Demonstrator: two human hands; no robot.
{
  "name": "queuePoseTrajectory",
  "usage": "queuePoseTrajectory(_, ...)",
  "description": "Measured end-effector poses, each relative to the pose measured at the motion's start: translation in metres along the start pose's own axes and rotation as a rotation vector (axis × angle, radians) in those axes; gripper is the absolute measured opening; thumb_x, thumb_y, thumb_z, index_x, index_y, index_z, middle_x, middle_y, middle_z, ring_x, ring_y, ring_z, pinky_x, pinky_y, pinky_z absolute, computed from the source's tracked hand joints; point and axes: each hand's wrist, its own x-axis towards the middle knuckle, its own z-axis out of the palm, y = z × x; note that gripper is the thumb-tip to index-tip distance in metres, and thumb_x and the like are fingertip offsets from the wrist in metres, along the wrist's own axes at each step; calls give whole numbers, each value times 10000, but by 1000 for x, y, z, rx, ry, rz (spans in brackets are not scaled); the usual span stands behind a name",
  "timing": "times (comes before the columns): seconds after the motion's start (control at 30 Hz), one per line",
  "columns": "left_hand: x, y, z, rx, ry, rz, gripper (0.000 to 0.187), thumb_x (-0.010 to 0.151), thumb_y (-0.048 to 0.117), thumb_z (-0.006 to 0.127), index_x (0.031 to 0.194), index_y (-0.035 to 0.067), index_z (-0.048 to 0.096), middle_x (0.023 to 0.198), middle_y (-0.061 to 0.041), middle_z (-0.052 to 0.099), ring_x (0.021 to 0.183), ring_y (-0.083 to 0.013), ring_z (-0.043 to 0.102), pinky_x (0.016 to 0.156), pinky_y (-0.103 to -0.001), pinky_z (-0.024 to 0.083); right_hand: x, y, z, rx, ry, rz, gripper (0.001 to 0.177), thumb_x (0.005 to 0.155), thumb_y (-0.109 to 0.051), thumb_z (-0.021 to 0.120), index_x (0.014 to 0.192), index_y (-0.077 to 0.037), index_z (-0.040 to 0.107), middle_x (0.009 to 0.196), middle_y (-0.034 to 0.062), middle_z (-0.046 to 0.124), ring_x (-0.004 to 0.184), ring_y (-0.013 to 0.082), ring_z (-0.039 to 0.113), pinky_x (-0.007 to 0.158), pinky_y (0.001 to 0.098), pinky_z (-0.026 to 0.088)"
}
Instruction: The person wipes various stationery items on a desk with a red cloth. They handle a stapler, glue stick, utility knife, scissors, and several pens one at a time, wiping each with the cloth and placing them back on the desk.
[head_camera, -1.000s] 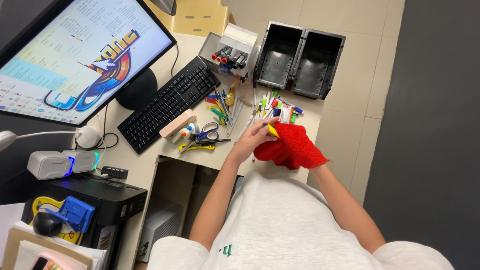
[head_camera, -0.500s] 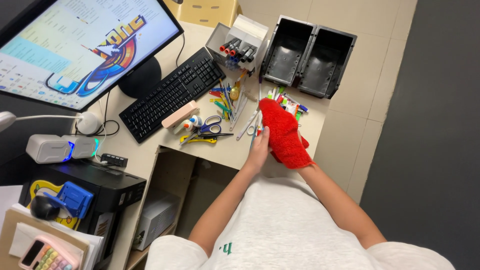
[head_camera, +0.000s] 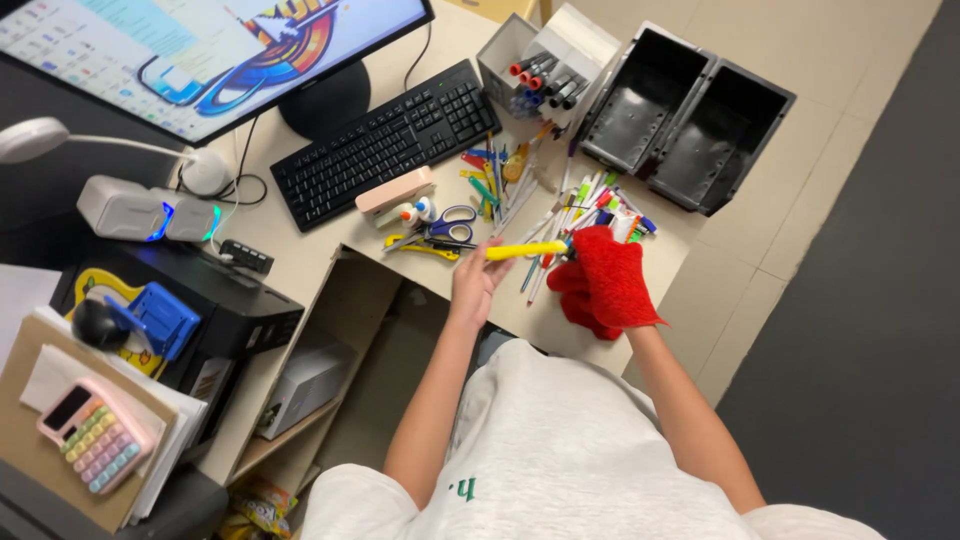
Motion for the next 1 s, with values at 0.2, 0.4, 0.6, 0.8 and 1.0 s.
queuePoseTrajectory(0.2, 18, -13, -108, -300, 292, 140, 335, 1047, 119, 548, 1232, -160, 567, 1264, -219, 626, 1205, -334, 652, 1058, -377, 502, 2, 7, 2, 59, 84, 36, 355, 955, -345, 642, 1050, -2, 650, 916, 80, 673, 804, 176, 611, 696, 350, 518)
queuePoseTrajectory(0.4, -7, -24, -123, -380, 240, 75, 288, 1019, -12, 541, 1246, -191, 541, 1279, -260, 631, 1280, -370, 613, 1084, -357, 476, 22, 78, 6, 333, 119, 307, 524, 891, -462, 715, 1134, 2, 694, 1014, 46, 684, 892, 136, 601, 771, 328, 526)
queuePoseTrajectory(0.6, -24, -52, -130, -271, 370, 79, 325, 996, 53, 587, 1314, -12, 585, 1131, -99, 648, 1052, -203, 662, 850, -294, 582, 29, 103, 5, 295, 103, 242, 606, 872, -468, 726, 1238, 11, 668, 1099, 55, 693, 970, 128, 618, 839, 314, 522)
queuePoseTrajectory(0.8, 20, -87, -186, 206, 603, 151, 288, 1003, 69, 678, 1257, -49, 612, 1025, -69, 702, 815, -141, 615, 708, -258, 517, 30, 92, 8, 240, 94, 328, 610, 882, -497, 702, 1232, 2, 675, 1093, 52, 695, 973, 125, 607, 847, 317, 517)
queuePoseTrajectory(1.0, 41, -41, -151, 485, 696, 212, 531, 895, -3, 713, 1347, -32, 436, 962, -125, 703, 772, -169, 734, 750, -283, 591, 23, 86, 4, 245, 108, 314, 516, 901, -438, 693, 1160, 9, 699, 1041, 64, 701, 941, 158, 621, 821, 339, 529)
